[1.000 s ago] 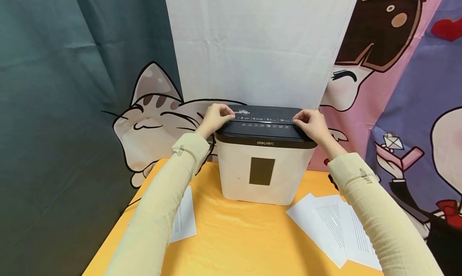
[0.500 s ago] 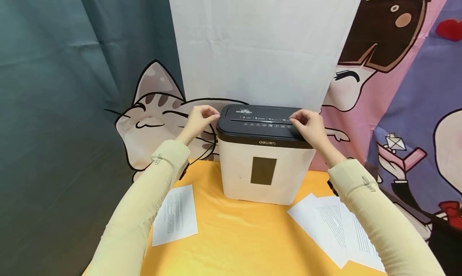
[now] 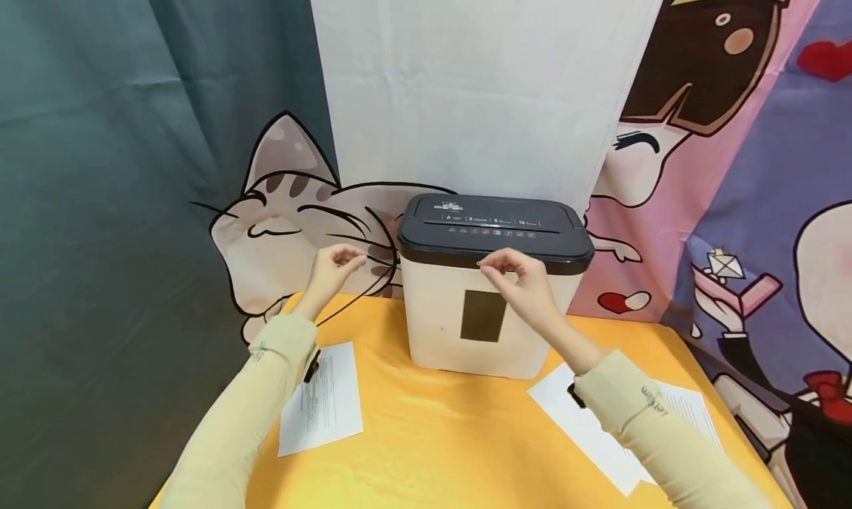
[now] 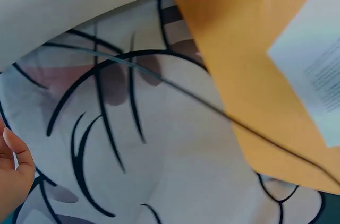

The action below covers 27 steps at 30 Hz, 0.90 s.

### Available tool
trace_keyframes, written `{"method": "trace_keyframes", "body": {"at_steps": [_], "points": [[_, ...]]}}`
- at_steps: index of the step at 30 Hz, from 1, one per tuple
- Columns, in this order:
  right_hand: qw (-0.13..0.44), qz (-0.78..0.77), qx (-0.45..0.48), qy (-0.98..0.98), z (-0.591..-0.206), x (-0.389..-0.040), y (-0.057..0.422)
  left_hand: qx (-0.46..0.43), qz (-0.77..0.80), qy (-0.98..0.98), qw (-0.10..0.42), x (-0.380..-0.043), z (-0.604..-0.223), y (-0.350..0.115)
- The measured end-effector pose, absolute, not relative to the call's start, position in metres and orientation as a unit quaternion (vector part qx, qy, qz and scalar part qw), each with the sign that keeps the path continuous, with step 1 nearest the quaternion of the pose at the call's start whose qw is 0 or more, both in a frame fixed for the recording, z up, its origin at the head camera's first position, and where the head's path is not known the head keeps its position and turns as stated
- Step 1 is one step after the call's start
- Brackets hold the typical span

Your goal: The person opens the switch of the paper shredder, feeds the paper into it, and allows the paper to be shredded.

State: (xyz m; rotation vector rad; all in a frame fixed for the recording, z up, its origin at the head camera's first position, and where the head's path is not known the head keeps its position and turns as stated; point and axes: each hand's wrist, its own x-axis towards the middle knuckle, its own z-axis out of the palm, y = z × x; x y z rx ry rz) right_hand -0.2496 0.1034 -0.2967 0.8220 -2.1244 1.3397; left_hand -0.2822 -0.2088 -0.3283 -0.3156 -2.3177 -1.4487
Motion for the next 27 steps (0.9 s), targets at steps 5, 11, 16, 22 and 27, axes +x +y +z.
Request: {"method": "trace_keyframes", "body": {"at_steps": [5,11,16,22,27], "points": [[0.239,0.504,0.319,-0.766,-0.309,-0.233,0.091,-0.084,-0.513,-0.836,0.176,-0.264,-0.360,-0.214],[0.213,0.532,0.303,-0.761,-0.336,-0.231,0.082,-0.044,-0.537,-0.829,0.153,-0.257,-0.425,-0.226],[0.168,0.563,0.278,-0.760,-0.358,-0.234,0.071,-0.023,-0.531,-0.831,0.161,-0.255,-0.467,-0.240],[0.120,0.597,0.239,-0.757,-0.391,-0.234,0.051,-0.003,-0.483,-0.858,0.173,-0.242,-0.490,-0.247],[0.098,0.626,0.205,-0.746,-0.420,-0.227,0.040,0.023,-0.456,-0.876,0.159,-0.233,-0.504,-0.251]]}}
